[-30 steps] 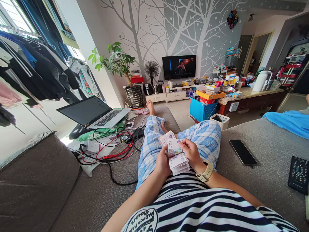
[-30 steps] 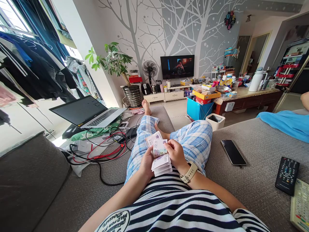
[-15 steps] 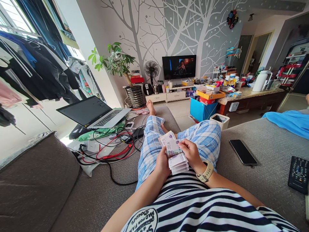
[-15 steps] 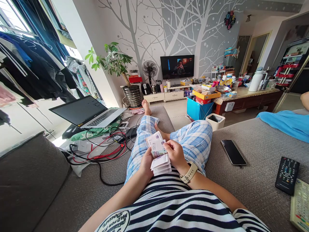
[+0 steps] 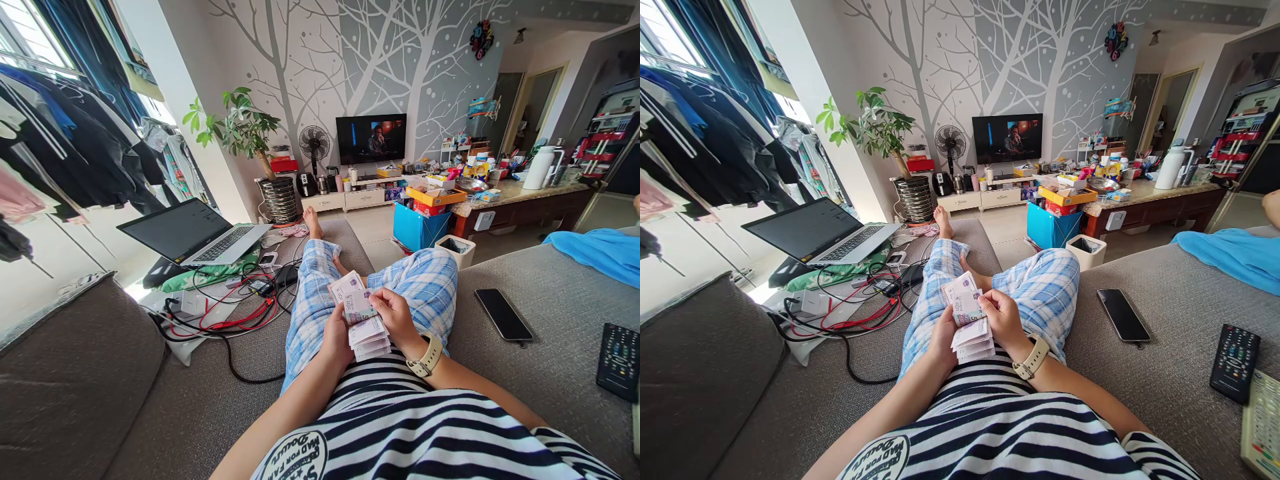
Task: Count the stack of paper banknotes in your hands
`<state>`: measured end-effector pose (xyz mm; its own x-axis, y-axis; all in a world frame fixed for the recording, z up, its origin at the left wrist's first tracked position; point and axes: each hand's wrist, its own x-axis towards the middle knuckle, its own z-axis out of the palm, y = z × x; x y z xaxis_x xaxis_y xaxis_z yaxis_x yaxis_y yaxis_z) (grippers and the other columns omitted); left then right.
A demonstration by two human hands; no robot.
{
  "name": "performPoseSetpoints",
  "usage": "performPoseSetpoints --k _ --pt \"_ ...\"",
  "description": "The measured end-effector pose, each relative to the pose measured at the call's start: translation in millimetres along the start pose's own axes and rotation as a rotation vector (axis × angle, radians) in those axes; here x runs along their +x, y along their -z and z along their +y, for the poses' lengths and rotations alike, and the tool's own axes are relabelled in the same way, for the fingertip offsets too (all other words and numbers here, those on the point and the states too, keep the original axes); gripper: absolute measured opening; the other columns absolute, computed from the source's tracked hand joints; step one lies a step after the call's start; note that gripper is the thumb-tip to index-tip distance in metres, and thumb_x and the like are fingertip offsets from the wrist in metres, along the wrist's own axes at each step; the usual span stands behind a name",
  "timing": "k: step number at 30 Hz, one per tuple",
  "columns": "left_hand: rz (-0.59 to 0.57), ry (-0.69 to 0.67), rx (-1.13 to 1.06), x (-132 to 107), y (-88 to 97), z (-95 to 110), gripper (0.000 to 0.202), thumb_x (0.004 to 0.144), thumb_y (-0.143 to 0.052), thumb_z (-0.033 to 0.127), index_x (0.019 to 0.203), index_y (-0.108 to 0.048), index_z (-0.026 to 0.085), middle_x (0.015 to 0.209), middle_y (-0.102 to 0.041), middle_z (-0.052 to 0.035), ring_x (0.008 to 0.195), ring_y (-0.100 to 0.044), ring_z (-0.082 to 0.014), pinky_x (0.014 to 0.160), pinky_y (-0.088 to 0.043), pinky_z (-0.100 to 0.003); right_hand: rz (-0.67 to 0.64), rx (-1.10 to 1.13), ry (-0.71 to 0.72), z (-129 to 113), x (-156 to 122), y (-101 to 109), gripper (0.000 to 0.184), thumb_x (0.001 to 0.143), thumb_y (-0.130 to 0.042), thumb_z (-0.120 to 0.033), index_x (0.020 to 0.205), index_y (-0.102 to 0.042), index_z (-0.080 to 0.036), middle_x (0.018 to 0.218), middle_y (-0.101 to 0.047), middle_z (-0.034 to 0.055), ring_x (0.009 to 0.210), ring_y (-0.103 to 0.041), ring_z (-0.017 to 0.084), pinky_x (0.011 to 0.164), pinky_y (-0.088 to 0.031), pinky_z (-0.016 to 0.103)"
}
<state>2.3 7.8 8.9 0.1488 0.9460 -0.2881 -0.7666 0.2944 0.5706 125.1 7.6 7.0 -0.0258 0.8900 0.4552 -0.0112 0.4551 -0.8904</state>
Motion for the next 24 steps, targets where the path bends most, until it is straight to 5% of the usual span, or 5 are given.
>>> performPoseSetpoints --k 11,24 --pt "0.042 0.001 0.005 0.3 -0.8 0.2 0.029 0.088 -0.047 0.029 0.106 -0.064 0.016 0.098 -0.074 -0.0061 0.102 -0.066 -0.0315 0.081 -0.056 -0.043 -0.01 0.029 0.003 1.1 0.0 -0.5 0.028 0.086 -0.056 -0.045 0.074 -0.058 -0.019 0.064 -0.055 -0.0009 0.058 -0.048 0.015 0.055 -0.038 0.026" --pt "-0.024 0.005 0.005 0.5 3.7 -1.1 0.034 0.081 -0.055 0.029 0.109 -0.063 0.012 0.098 -0.074 -0.0112 0.091 -0.07 -0.0294 0.085 -0.054 -0.042 -0.018 0.071 -0.012 0.0 -0.8 -1.0 0.024 0.085 -0.057 -0.042 0.078 -0.058 -0.02 0.067 -0.058 0.0 0.061 -0.051 0.015 0.057 -0.04 0.026"
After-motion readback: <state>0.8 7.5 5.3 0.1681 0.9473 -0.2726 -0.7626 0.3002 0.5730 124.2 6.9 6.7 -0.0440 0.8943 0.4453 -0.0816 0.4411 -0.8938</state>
